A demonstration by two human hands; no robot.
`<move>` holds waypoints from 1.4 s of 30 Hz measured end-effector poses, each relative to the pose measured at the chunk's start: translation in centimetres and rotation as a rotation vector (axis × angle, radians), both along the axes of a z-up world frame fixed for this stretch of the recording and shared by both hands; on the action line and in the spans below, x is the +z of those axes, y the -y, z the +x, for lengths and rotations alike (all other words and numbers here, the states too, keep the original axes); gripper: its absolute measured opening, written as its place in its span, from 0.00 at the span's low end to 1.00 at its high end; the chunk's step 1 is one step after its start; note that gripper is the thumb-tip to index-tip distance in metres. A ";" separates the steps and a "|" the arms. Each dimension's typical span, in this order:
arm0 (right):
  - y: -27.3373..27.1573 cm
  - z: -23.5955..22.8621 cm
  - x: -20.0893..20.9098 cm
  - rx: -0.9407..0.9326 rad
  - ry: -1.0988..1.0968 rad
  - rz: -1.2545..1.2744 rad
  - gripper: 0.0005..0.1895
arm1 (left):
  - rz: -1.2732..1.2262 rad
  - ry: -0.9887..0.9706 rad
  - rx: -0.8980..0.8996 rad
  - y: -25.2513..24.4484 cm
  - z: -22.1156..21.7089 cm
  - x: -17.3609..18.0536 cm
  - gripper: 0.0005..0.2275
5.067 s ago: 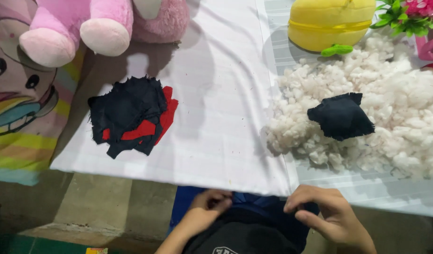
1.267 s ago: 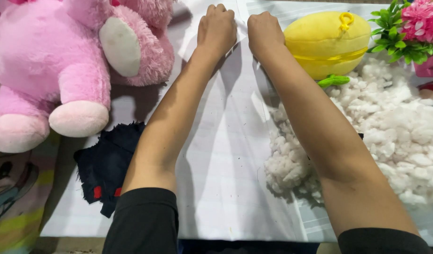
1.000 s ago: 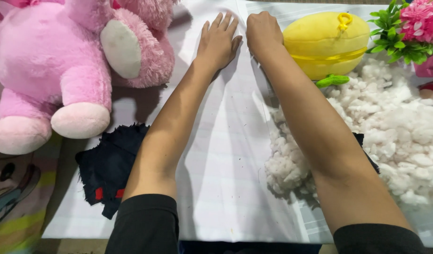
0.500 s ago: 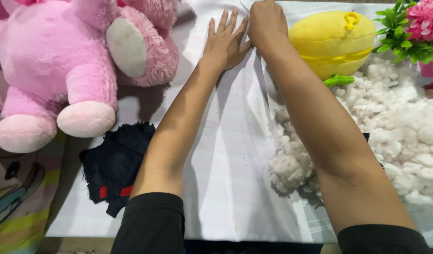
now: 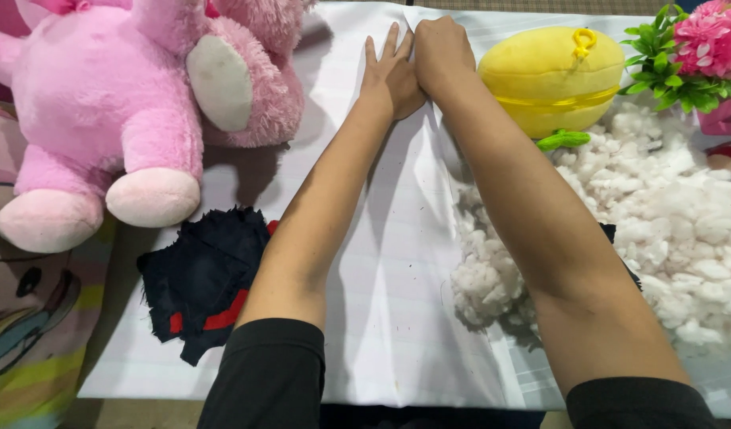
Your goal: Stuffing a small black fabric component with white fiberfill material by hand.
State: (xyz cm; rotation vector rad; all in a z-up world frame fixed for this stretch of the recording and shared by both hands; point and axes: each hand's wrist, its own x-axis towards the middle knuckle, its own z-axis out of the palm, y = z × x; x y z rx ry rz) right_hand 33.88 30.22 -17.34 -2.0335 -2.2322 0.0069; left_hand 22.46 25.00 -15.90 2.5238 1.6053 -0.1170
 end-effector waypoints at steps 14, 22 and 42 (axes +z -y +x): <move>4.2 1.0 3.4 0.142 0.179 -0.144 0.14 | 0.301 0.509 -0.054 2.6 -3.6 -1.4 0.10; 7.0 0.8 1.1 0.093 0.225 -0.229 0.15 | 0.324 0.379 -0.204 5.2 -2.2 -4.0 0.15; 8.0 1.7 1.1 0.055 0.263 -0.171 0.14 | 0.287 0.373 -0.178 5.9 -1.7 -4.2 0.17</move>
